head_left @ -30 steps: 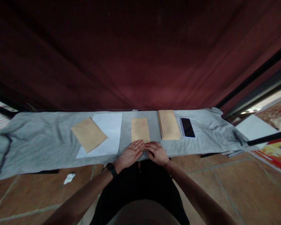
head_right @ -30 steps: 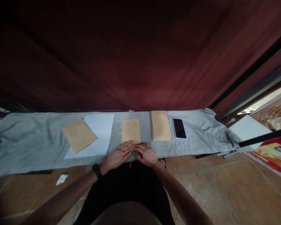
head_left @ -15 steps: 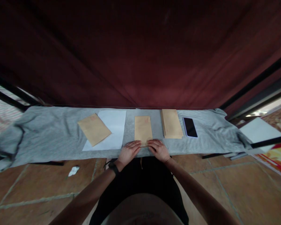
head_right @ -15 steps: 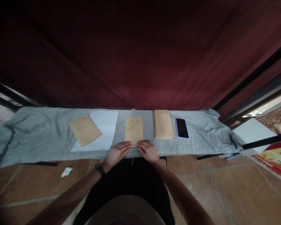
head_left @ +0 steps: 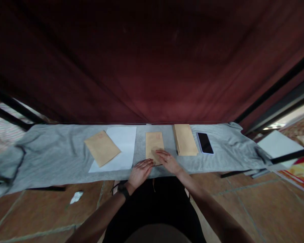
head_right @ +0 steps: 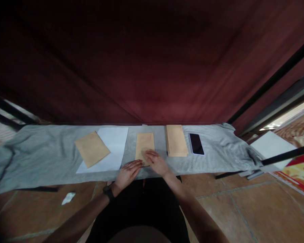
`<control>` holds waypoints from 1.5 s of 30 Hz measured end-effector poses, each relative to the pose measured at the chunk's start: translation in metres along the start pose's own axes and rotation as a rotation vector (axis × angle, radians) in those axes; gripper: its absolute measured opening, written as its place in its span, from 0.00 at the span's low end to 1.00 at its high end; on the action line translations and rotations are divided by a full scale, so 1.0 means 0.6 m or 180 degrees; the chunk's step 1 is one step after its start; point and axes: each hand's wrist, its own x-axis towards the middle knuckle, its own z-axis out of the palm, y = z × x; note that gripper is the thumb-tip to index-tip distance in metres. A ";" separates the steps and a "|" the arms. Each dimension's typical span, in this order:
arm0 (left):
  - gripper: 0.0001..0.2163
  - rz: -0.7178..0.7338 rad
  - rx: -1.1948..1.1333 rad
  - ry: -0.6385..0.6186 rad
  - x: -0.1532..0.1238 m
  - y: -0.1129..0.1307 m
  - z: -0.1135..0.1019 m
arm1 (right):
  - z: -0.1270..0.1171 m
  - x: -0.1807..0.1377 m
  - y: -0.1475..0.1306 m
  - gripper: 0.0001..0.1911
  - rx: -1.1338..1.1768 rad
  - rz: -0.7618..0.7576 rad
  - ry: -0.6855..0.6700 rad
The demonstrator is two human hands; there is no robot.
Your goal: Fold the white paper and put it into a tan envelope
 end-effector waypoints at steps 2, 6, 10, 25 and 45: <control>0.13 -0.0029 0.0008 0.0065 0.000 -0.001 0.002 | 0.008 0.019 -0.001 0.22 -0.0109 -0.0228 -0.0389; 0.14 -0.0045 -0.0024 0.0105 0.001 0.002 0.000 | 0.026 0.032 0.012 0.23 -0.0452 -0.0504 -0.0949; 0.14 -0.0034 -0.0073 0.0121 0.003 0.006 -0.005 | 0.034 0.060 0.043 0.23 -0.0635 -0.0377 -0.0885; 0.14 -0.0053 -0.0075 0.0208 0.004 0.005 -0.005 | 0.061 0.150 0.057 0.28 -0.1066 -0.0120 -0.0262; 0.14 0.0028 -0.0103 0.0202 0.002 0.003 -0.006 | 0.018 -0.036 -0.001 0.31 -0.0209 -0.0461 -0.1000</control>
